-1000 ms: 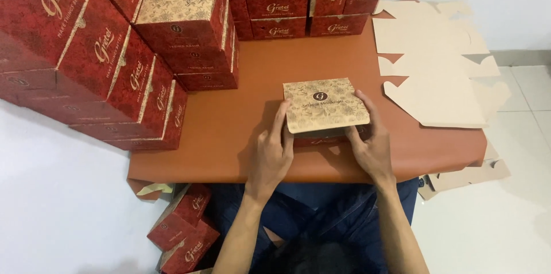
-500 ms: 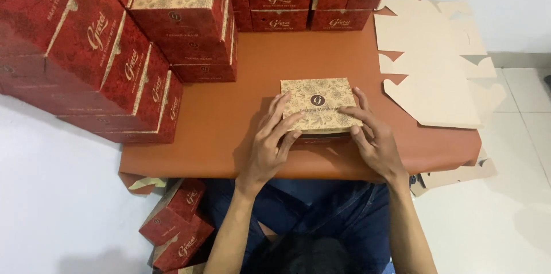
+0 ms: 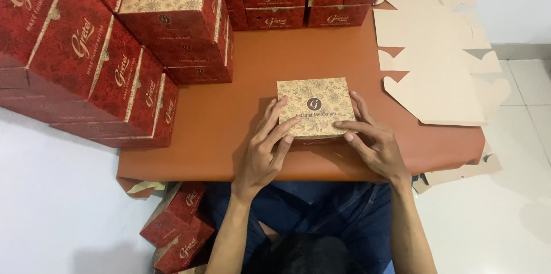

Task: Folding and assembling cardboard templates into small boxes.

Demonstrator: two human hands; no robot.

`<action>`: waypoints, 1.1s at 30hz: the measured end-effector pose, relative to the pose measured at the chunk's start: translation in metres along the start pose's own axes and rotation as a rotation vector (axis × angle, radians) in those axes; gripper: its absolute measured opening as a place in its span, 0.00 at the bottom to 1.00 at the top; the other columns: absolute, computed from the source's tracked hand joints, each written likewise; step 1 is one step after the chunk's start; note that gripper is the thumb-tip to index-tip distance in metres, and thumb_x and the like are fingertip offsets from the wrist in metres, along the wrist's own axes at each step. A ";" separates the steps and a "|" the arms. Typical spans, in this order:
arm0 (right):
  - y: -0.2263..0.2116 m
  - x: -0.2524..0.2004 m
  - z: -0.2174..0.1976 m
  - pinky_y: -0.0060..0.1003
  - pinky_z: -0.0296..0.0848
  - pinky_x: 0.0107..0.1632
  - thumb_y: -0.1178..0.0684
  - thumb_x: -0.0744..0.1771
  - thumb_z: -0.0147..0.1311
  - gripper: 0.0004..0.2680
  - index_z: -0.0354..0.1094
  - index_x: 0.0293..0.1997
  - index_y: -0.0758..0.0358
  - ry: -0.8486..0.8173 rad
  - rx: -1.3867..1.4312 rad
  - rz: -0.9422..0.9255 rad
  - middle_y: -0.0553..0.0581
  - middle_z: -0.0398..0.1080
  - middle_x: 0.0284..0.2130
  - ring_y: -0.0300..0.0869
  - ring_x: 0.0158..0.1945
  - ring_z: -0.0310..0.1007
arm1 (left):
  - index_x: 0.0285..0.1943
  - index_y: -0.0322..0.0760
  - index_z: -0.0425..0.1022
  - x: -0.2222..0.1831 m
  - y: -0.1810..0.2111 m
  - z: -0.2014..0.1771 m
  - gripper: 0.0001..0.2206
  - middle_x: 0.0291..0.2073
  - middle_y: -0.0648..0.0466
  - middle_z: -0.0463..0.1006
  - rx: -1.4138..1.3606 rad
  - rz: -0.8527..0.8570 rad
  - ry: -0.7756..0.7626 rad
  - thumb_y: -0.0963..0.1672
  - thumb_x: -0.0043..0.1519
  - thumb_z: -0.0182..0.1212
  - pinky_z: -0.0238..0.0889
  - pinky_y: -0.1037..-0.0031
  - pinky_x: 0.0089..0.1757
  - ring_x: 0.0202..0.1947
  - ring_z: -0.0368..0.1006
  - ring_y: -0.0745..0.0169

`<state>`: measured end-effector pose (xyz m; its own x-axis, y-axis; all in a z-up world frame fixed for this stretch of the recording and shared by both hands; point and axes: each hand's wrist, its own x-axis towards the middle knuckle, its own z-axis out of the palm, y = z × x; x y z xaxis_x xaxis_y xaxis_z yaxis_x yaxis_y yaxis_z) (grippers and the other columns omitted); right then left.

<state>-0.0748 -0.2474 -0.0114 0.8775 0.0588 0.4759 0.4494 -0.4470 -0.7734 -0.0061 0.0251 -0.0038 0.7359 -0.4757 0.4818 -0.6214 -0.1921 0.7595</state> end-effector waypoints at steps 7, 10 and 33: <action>-0.001 0.002 0.000 0.59 0.59 0.74 0.60 0.69 0.57 0.09 0.79 0.54 0.66 0.010 0.049 0.012 0.73 0.59 0.75 0.59 0.82 0.48 | 0.69 0.44 0.78 -0.001 0.004 -0.003 0.17 0.79 0.42 0.61 -0.011 -0.034 -0.029 0.48 0.76 0.48 0.51 0.41 0.69 0.79 0.50 0.28; 0.008 -0.002 0.000 0.56 0.58 0.74 0.56 0.71 0.55 0.10 0.79 0.55 0.66 0.012 0.046 0.014 0.74 0.57 0.76 0.58 0.82 0.47 | 0.69 0.44 0.78 -0.001 0.004 -0.002 0.18 0.80 0.41 0.60 -0.052 -0.068 -0.053 0.48 0.76 0.47 0.51 0.40 0.69 0.79 0.49 0.27; 0.002 -0.016 0.002 0.46 0.71 0.66 0.60 0.63 0.63 0.24 0.67 0.68 0.74 0.150 -0.188 0.447 0.71 0.72 0.63 0.56 0.63 0.74 | 0.82 0.51 0.57 -0.015 -0.024 0.011 0.30 0.87 0.47 0.41 -0.181 -0.004 0.012 0.50 0.70 0.60 0.43 0.37 0.77 0.86 0.39 0.28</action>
<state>-0.0874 -0.2477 -0.0211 0.9374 -0.2978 0.1808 -0.0149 -0.5526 -0.8333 -0.0057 0.0274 -0.0339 0.7422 -0.4644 0.4832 -0.5609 -0.0356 0.8271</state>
